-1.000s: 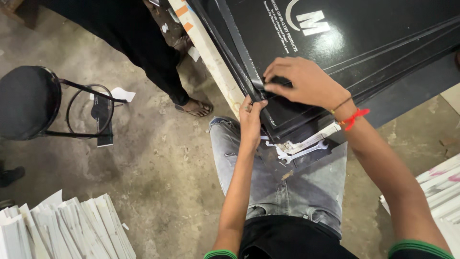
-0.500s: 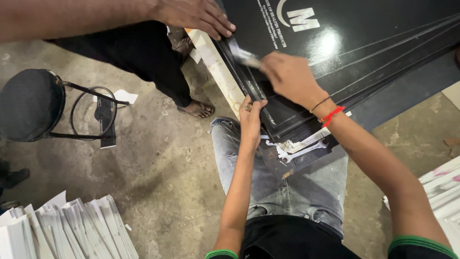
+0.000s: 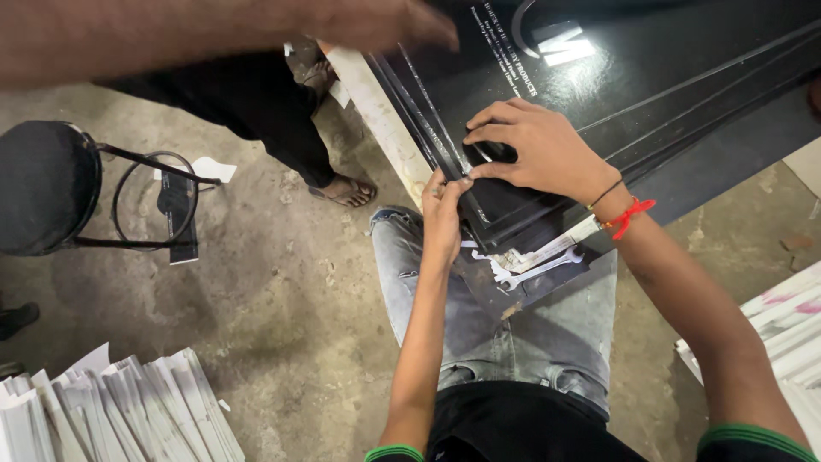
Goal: The person applies a black protective film to the edge of a large black panel using a squeegee tool. They repeatedly smooth the film along the edge to ensure adhesion and remove air bubbles while another person holds the panel steady.
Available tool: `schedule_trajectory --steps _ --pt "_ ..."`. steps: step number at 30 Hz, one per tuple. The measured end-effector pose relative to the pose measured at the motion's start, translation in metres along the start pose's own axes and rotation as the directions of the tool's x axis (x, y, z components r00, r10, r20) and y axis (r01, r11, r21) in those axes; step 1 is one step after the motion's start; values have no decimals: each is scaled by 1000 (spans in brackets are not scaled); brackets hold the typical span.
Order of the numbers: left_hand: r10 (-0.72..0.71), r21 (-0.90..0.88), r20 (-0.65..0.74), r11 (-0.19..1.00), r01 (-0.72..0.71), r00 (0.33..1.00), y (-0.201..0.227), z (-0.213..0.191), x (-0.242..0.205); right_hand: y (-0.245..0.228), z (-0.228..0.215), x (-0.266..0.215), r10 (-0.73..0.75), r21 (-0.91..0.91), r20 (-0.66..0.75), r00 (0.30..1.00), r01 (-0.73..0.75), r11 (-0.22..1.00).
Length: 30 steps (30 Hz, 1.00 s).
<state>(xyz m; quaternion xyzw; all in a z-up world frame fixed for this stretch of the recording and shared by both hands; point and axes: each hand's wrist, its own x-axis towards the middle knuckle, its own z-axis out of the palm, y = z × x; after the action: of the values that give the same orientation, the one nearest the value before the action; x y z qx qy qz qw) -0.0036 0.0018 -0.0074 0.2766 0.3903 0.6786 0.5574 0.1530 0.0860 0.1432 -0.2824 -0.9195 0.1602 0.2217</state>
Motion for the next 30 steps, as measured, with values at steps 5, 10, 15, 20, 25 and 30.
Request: schedule_trajectory --steps 5,10,15,20,25,30 --pt "-5 -16 20 1000 6 1000 3 1 -1 0 -2 2 -46 -32 11 999 46 998" --pt "-59 -54 23 997 61 998 4 1 -3 1 2 -7 -36 -72 -57 998 32 997" --pt "-3 -31 21 1000 4 1000 -3 -2 1 -1 15 -12 4 -98 -226 974 -27 995" --pt "-44 -12 -13 999 44 999 3 3 -1 23 30 -12 239 170 -362 901 -189 967" --pt "-35 -24 -3 999 35 999 3 4 -2 59 10 6 487 553 -625 611 -94 828" --pt "0 22 -37 1000 1 999 -16 -7 2 13 -3 16 -12 65 -800 600 107 992"
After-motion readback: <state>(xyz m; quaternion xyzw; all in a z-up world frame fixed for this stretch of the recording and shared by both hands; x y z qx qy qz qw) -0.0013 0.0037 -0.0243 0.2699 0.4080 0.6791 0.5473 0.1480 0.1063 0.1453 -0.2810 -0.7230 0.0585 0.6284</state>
